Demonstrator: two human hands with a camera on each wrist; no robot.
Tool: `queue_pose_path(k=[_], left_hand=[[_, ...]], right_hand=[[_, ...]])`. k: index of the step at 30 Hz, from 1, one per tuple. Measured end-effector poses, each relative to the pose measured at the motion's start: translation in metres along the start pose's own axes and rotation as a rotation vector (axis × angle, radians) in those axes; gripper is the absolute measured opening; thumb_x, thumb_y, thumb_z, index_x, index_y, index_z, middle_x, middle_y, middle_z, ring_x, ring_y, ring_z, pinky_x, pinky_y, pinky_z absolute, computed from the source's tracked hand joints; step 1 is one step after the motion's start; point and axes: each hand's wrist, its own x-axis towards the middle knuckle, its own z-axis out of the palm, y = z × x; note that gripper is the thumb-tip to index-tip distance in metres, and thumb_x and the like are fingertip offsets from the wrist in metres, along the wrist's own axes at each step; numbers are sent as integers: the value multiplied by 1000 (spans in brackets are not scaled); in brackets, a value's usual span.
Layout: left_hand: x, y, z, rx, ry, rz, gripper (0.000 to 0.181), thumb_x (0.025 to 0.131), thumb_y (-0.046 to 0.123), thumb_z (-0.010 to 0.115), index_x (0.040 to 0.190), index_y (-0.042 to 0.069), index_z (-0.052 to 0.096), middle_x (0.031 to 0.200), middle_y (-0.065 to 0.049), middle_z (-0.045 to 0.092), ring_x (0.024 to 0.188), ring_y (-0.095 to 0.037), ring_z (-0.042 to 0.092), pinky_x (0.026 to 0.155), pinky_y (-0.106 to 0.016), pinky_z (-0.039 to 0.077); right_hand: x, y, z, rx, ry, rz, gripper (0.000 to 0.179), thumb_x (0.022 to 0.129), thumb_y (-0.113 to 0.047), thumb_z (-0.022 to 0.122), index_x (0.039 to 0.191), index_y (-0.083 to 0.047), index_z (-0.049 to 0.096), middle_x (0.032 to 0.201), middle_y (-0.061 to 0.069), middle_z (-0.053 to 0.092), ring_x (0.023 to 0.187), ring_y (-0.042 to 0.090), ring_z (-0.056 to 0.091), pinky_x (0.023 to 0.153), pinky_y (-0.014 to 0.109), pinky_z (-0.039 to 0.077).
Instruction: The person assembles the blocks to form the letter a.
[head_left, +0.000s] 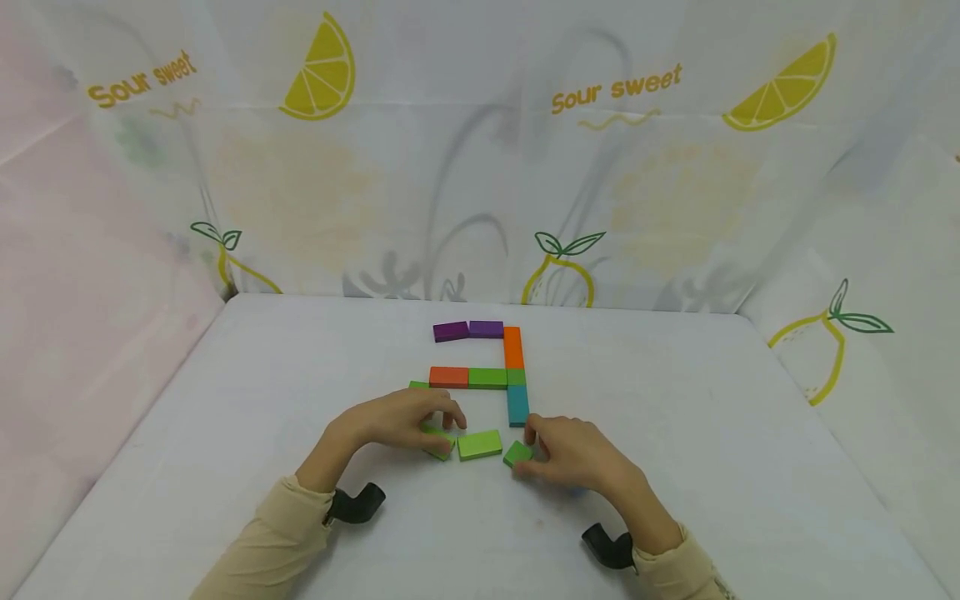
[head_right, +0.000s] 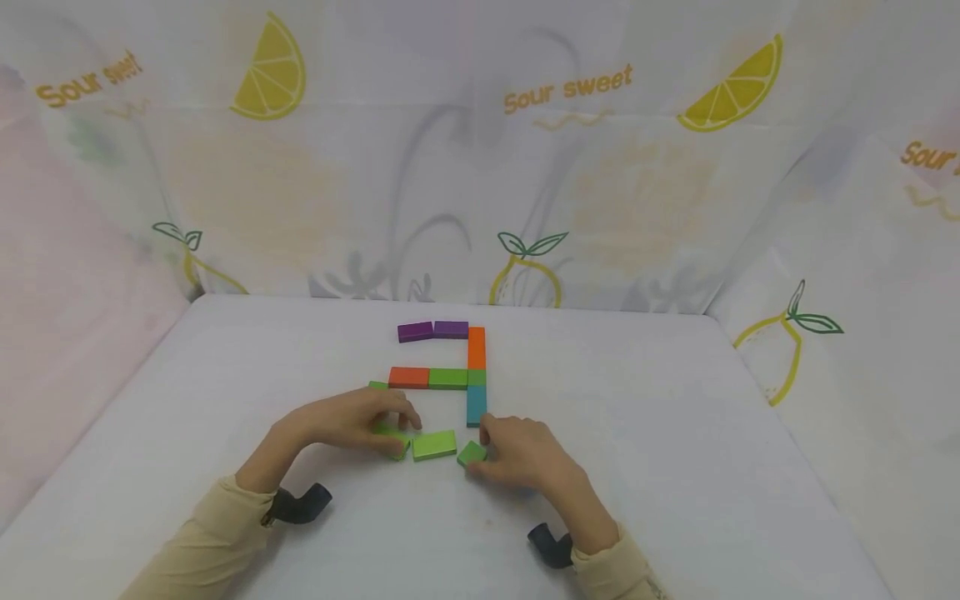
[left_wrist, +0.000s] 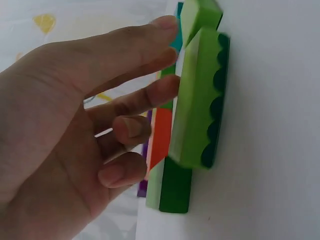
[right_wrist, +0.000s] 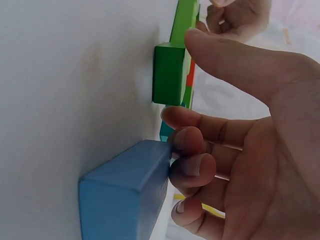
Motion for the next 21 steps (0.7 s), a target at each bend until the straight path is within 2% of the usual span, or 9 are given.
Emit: queue_pose_path(k=[4,9,21], left_hand=[[9,4,9,31,29,50,32,85,29,71,115,19,64,91,7,61,88,-10,54,79,-22,46],[16,4,18,79,23,42,41,84,32,71,123,22,60,92,11,58,90,-9,52,81,-21,46],[15,9,20,79,3,45,42,84,31,71,124,22,61,91,6,58,85,-9,51,76,-20,44]], right_hand=[[-1,-1,0,-2,-2,-14,33,78,-42,73,92,-16,59,65,-9,49,58,6,43,50,23,35],[0,0,0,-8,6,-23,30,79,-40,73,90,-16,59,65,-10,49,58,6,43,50,22,35],[2,0,1,-14,38,29,30,80,-40,72,90,-15,59,63,-9,47,58,7,42,49,23,32]])
